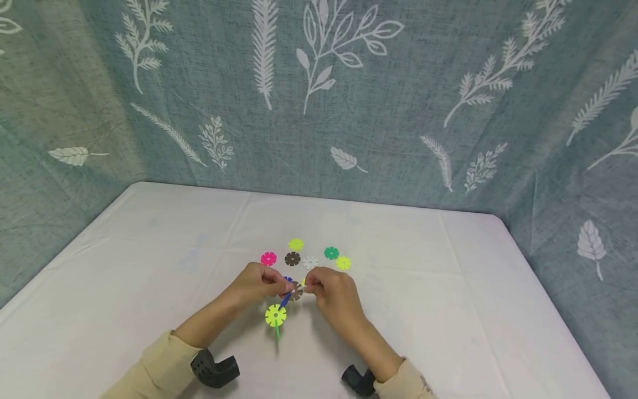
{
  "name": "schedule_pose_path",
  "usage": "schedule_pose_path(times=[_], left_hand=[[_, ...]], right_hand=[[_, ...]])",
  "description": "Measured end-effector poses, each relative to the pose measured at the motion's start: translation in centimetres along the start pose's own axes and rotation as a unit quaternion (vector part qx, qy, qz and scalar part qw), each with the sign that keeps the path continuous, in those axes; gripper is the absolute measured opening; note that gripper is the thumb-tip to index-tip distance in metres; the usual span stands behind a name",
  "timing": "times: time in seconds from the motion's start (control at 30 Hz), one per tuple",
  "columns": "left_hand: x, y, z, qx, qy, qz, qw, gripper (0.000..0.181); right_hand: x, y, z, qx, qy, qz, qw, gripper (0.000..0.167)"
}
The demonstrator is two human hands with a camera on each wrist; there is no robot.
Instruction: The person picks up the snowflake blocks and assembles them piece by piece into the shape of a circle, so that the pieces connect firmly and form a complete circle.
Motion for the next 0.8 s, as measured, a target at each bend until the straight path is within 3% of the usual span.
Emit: schedule_pose_path(times=[0.1, 0.23, 0.3, 0.37, 0.47, 0.63, 0.73, 0.8], left_hand=[[0.1, 0.8, -1.1, -0.061, -0.062, -0.038, 0.9955, 0.014], [0.6, 1.7, -3.3, -0.101, -0.16, -0.093, 0.9776, 0.008], [0.9, 1.3, -4.1, -0.089, -0.201, -0.08, 0.9721, 0.007], [1.0, 0.7, -4.5, -0.08, -0.225, -0.052, 0.9696, 0.008], [1.1, -0.2, -4.5, -0.083, -0.233, -0.011, 0.9689, 0.01], [1.2, -0.6, -4.4, -0.107, -0.231, -0.005, 0.9671, 0.005], [1.3, -0.3, -4.2, -0.114, -0.229, -0.017, 0.9664, 0.005], [1.2, 0.0, -4.0, -0.118, -0.225, -0.026, 0.967, 0.006]], right_hand=[[-0.2, -0.1, -0.2, -0.01, -0.002, 0.016, 0.9998, 0.014], [-0.3, -0.3, -0.3, -0.014, 0.004, 0.026, 0.9995, 0.012], [-0.3, -0.4, -0.3, -0.018, 0.007, 0.03, 0.9994, 0.012], [-0.2, -0.5, -0.4, -0.026, 0.007, 0.036, 0.999, 0.012], [-0.2, -0.6, -0.4, -0.046, -0.001, 0.047, 0.9979, 0.01], [-0.2, -0.7, -0.6, -0.087, -0.027, 0.063, 0.9939, 0.009], [-0.1, -0.5, -2.5, -0.085, -0.107, 0.068, 0.9883, 0.023], [0.1, -0.4, -4.6, -0.071, -0.184, 0.07, 0.9779, 0.029]])
Point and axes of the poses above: each hand's wrist, its own x-axis away from the middle knuckle, its own y-axis out of the back of the hand, z = x × y, the point moved 9 cm from there along -x, towards the middle knuckle, and after that the axes turned 10 degrees about -z, right-handed, at the moved point
